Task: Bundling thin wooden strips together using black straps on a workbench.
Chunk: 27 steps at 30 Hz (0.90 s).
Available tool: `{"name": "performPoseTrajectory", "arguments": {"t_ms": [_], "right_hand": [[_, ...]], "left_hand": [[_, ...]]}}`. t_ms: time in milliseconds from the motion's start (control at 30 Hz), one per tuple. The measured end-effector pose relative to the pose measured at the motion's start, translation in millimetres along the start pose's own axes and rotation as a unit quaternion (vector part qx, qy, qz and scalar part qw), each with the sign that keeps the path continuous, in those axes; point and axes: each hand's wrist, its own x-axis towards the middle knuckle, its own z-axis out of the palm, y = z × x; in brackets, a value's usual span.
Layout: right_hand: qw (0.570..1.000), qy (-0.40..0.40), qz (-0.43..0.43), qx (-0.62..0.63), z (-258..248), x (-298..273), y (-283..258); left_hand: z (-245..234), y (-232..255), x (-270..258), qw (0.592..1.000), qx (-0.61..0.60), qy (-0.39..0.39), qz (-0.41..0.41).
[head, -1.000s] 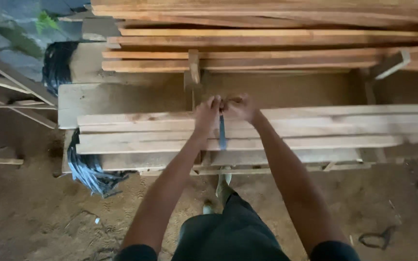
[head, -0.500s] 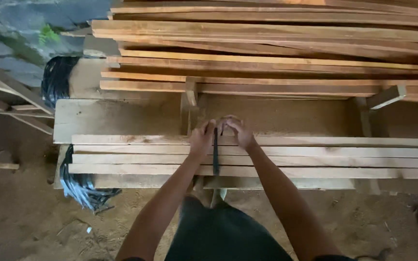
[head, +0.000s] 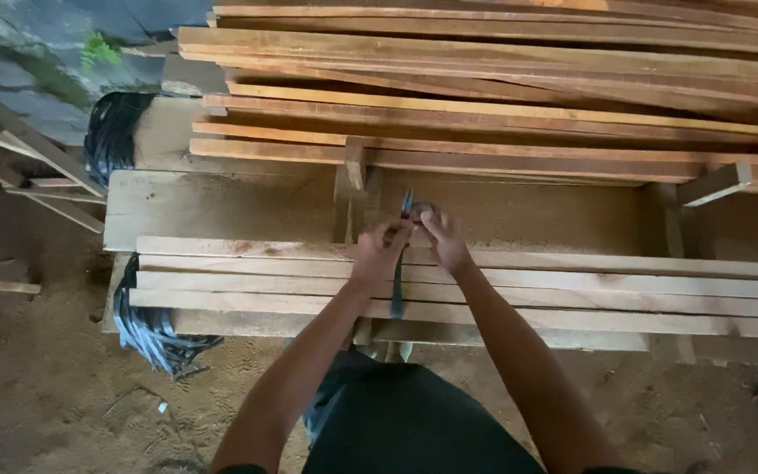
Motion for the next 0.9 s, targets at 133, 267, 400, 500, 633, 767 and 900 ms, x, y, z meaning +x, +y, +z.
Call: {"name": "performPoseTrajectory", "arguments": {"t_ms": [133, 267, 400, 500, 633, 767, 900], "right_hand": [[0.997, -0.007, 0.039, -0.069, -6, -7, -12], [0.988, -0.044, 0.045, -0.143, 9, -12, -38], [0.994, -0.037, -0.067, -0.071, 11, -12, -23], [0.993, -0.048, -0.057, -0.096, 20, -15, -39], [0.973, -0.023, -0.012, -0.230, 45, -31, -69], [0.965, -0.022, 0.064, -0.253, 40, -27, -71], [0.917, -0.050, 0.066, -0.389, 37, -31, -80]], "left_hand": [[-4, 27, -9, 0.995, -0.059, -0.013, -0.084], [-8, 19, -2, 0.998, 0.024, -0.050, -0.022], [-11, 22, -3, 0.998, 0.028, -0.053, -0.031], [-10, 18, -3, 0.998, 0.020, -0.056, -0.012], [-11, 58, -3, 0.989, 0.102, -0.046, -0.092], [-11, 58, 1, 0.982, 0.058, -0.019, -0.181], [-10, 34, 4, 0.985, 0.053, -0.031, -0.162]]}}
